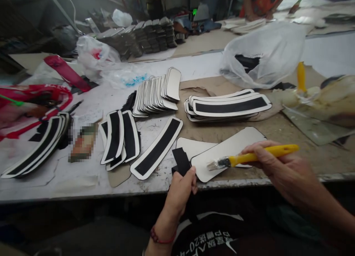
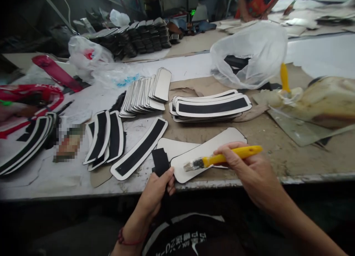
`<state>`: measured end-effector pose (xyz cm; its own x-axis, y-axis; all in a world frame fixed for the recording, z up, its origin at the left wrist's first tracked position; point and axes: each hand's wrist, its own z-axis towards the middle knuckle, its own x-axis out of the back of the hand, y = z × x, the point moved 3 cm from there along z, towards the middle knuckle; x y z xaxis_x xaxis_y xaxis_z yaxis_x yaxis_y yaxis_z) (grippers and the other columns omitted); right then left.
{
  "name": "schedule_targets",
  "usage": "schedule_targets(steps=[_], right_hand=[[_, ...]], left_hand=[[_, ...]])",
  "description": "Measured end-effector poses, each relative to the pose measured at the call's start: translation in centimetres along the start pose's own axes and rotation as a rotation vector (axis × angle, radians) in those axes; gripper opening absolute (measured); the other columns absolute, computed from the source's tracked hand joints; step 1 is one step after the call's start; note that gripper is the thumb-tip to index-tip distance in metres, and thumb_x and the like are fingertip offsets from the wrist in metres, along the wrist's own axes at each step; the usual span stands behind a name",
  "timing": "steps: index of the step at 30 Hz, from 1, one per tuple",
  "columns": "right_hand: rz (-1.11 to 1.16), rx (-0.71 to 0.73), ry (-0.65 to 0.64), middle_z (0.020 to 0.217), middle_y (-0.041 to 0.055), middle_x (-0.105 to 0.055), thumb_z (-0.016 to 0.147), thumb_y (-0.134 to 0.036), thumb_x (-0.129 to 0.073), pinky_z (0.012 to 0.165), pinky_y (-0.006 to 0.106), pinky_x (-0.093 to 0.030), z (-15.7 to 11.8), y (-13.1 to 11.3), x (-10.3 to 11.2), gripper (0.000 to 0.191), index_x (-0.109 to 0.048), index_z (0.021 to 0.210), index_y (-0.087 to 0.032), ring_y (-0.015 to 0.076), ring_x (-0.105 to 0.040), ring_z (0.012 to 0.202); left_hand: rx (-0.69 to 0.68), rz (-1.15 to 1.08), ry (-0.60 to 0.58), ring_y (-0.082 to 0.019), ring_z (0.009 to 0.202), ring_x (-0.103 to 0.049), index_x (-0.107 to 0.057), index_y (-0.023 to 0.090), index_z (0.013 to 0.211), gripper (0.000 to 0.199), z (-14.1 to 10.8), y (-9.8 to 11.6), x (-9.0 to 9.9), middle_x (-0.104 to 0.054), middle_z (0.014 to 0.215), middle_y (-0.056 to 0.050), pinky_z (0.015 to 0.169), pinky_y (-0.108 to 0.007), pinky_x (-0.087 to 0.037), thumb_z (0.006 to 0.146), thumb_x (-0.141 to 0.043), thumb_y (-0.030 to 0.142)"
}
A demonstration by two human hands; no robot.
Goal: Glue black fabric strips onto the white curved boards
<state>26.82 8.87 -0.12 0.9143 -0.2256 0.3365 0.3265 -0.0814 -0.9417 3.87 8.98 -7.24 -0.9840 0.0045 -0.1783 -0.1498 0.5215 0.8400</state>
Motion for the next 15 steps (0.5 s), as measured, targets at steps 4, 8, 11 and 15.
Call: schedule_targets(steps=[4,8,11,15], right_hand=[[-0.11,0.115,-0.115,0.092,0.0053,-0.066,0.087,-0.051,-0.053,0.077,0.03,-0.056,0.3,-0.4,-2.5,0.036,-0.071,0.083,-0.02,0.0197,-0.066,0.083],[-0.296,0.179,-0.085,0.091,0.0037,-0.067,0.088,-0.052,-0.051,0.079,0.034,-0.053,0.7,0.0,-2.0,0.035,-0.07,0.082,-0.024,0.0209,-0.065,0.084],[-0.401,0.209,-0.025,0.092,0.0028,-0.067,0.088,-0.053,-0.05,0.08,0.037,-0.051,1.0,0.2,-0.8,0.033,-0.068,0.082,-0.026,0.0216,-0.065,0.082],[-0.478,0.232,0.06,0.092,0.0045,-0.067,0.088,-0.049,-0.051,0.078,0.036,-0.051,1.4,0.3,0.8,0.03,-0.066,0.086,-0.023,0.0222,-0.065,0.084]], left_hand=[[-0.009,-0.035,-0.041,-0.006,0.038,-0.03,-0.039,0.02,0.047,0.042,0.1,-0.2,0.0,-0.035,0.043,0.007,0.04,-0.022,-0.029,0.081,-0.057,0.038],[-0.026,-0.034,-0.04,-0.007,0.037,-0.03,-0.038,0.021,0.048,0.041,0.2,-0.3,0.2,-0.034,0.043,0.007,0.04,-0.023,-0.03,0.082,-0.055,0.037],[-0.044,0.002,-0.031,-0.008,0.037,-0.032,-0.038,0.022,0.048,0.041,0.2,-0.4,0.3,-0.033,0.042,0.007,0.04,-0.024,-0.031,0.083,-0.053,0.037],[-0.057,0.058,-0.025,-0.008,0.038,-0.033,-0.037,0.022,0.048,0.042,0.2,-0.6,0.4,-0.033,0.043,0.007,0.041,-0.024,-0.031,0.084,-0.052,0.039]])
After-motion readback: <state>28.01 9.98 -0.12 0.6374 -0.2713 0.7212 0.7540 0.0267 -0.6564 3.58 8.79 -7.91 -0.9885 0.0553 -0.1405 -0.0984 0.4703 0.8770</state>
